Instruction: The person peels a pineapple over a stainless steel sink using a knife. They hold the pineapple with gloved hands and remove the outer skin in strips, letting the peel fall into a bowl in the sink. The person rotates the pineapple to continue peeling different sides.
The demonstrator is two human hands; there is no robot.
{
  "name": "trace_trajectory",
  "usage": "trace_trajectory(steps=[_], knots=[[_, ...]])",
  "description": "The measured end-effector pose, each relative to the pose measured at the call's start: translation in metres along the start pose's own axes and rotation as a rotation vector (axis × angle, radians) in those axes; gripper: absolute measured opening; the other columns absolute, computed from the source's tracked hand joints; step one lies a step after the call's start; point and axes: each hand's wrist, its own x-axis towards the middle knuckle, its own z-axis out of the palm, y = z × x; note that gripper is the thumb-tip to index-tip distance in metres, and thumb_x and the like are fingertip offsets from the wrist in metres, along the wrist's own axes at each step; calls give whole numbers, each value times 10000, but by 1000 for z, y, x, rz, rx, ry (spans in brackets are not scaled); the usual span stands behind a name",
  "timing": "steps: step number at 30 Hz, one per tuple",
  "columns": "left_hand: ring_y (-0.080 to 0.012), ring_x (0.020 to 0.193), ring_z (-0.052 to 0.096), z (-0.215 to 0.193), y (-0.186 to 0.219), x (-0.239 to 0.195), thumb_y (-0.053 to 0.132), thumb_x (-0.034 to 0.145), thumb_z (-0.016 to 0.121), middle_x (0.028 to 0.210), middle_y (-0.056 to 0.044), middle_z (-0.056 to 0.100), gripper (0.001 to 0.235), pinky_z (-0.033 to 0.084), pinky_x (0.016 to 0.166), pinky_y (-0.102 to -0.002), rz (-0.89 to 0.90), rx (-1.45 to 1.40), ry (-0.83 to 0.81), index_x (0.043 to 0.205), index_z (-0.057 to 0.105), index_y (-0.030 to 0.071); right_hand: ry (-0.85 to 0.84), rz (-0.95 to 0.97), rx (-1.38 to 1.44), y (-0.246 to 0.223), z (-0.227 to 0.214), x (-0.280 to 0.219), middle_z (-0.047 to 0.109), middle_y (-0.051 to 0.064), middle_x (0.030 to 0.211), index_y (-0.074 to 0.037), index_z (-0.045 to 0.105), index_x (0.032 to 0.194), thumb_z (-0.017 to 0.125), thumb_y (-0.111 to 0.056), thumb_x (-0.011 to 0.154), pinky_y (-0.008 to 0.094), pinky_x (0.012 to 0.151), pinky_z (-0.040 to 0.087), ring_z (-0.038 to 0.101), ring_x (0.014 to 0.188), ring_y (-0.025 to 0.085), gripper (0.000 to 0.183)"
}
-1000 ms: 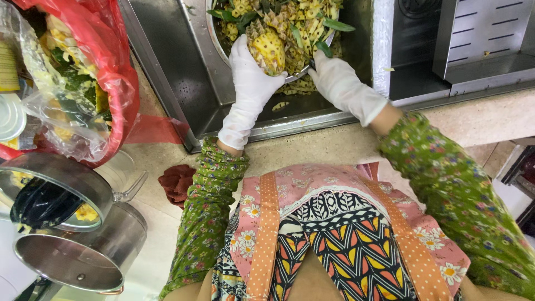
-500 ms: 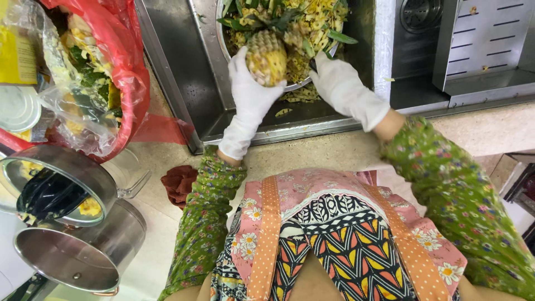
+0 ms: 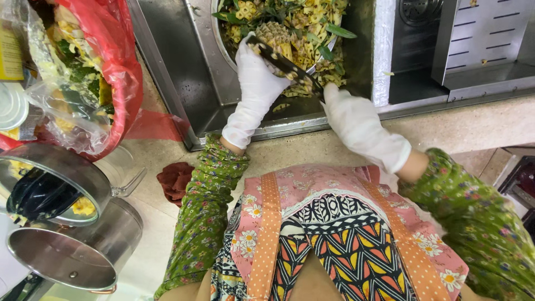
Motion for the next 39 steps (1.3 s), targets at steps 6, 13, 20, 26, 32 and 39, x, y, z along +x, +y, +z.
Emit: trace_trajectory(steps=[6,13,20,26,32,39], knots=[[-473,1339,400,8,-10,-2,340,513,1024,1449,-308,389,1284,351,1158,-512,96,102,43,1462,272,-88,-1,10,128,-12,13,55,668,192,718,-35,551,1020,610,-174,1025,474,561,541,679,639,391,151],[-446,1345,410,8,-18,-14,319,550,1031,1448,-263,406,1231,356,1176,-503,131,87,32,1463,295,-55,-139,75,134,1,9,25,680,210,739,14,542,1070,612,-224,1026,493,594,548,690,676,414,252],[-442,1345,398,8,-14,-11,282,546,1017,1449,-261,395,1215,355,1166,-493,120,69,50,1473,299,-35,-83,81,170,0,31,59,681,210,754,9,552,1072,633,-202,1011,501,601,550,686,687,429,234],[-441,1342,403,8,-19,-11,283,556,1021,1448,-263,395,1212,359,1165,-494,125,74,39,1475,298,-38,-211,158,133,16,38,42,686,232,749,26,541,1126,616,-239,1024,509,601,553,693,692,434,293],[-433,1333,418,8,-14,-11,288,546,1025,1446,-259,398,1220,383,1155,-471,107,53,56,1472,300,-35,-157,114,93,21,63,84,693,236,772,34,558,1121,606,-294,1056,489,634,569,705,724,429,337],[-441,1330,407,7,-19,-12,282,529,1044,1440,-264,382,1248,368,1155,-478,113,72,52,1470,291,-39,-293,191,95,35,76,73,691,254,772,69,531,1188,596,-284,1052,489,615,574,708,711,428,384]])
